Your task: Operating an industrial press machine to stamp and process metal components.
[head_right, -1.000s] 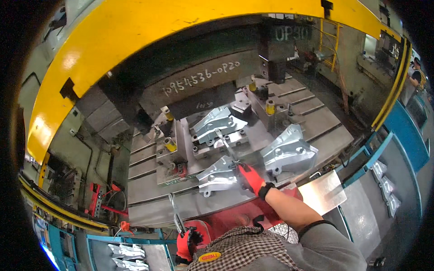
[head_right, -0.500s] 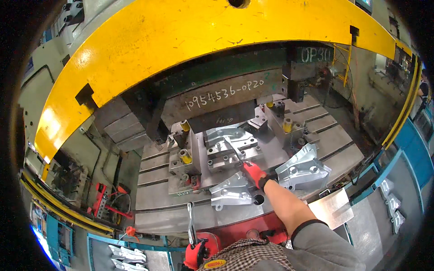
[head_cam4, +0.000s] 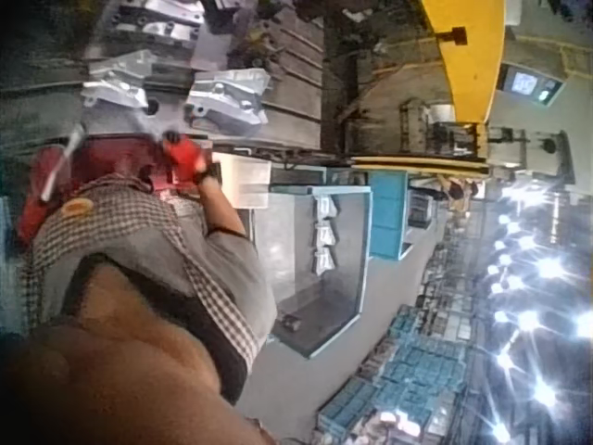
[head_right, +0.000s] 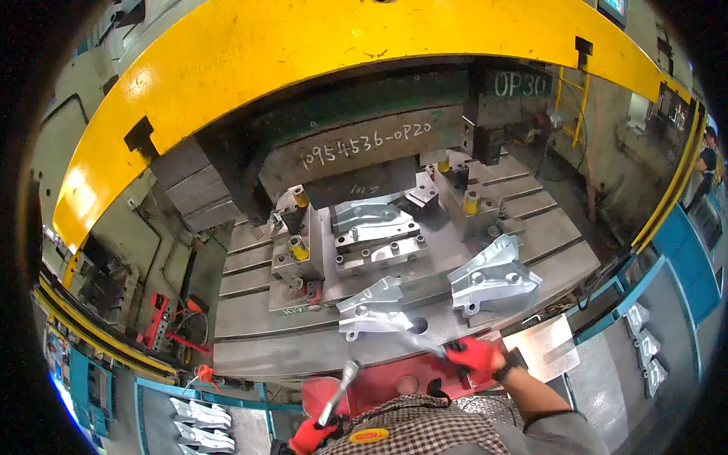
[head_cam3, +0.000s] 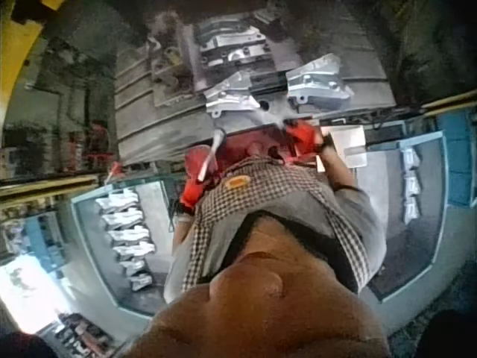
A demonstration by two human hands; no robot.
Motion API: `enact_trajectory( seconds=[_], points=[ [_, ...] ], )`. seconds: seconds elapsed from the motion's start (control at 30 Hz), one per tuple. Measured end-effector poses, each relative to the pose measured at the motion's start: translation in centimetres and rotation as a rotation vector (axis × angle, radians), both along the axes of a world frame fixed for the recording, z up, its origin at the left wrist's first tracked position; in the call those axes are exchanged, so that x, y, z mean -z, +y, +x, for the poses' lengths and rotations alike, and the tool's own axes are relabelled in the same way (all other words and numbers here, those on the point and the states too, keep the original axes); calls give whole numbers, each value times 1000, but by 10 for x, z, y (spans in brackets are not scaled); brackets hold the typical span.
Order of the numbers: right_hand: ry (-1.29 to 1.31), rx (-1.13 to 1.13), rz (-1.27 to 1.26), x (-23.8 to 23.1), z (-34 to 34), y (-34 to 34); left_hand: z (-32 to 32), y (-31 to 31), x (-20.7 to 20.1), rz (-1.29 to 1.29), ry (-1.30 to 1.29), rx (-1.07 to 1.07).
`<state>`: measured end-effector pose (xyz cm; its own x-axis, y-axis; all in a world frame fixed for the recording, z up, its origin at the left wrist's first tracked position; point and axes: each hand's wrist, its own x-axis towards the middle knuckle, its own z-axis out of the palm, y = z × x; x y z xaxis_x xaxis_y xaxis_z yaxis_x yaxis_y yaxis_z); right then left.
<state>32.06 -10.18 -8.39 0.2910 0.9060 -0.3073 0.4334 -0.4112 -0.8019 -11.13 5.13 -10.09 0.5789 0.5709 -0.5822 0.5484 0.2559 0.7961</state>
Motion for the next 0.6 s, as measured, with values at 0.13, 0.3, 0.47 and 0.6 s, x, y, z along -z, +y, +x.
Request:
enact_trajectory(
  seconds=[0.13,0.3,0.47,0.6],
  points=[
    [-70,-157,167,18,-27,-103,4,-24,-15,289,240,402],
    [-401,-114,-26,43,-51,-120,20,-45,-29,980,460,480],
    [-692,-94,-30,36,-49,-127,10,-33,1,999,433,499],
    [-757,-100,-3,41,-45,-119,3,-19,43,916,281,481]
  ],
)
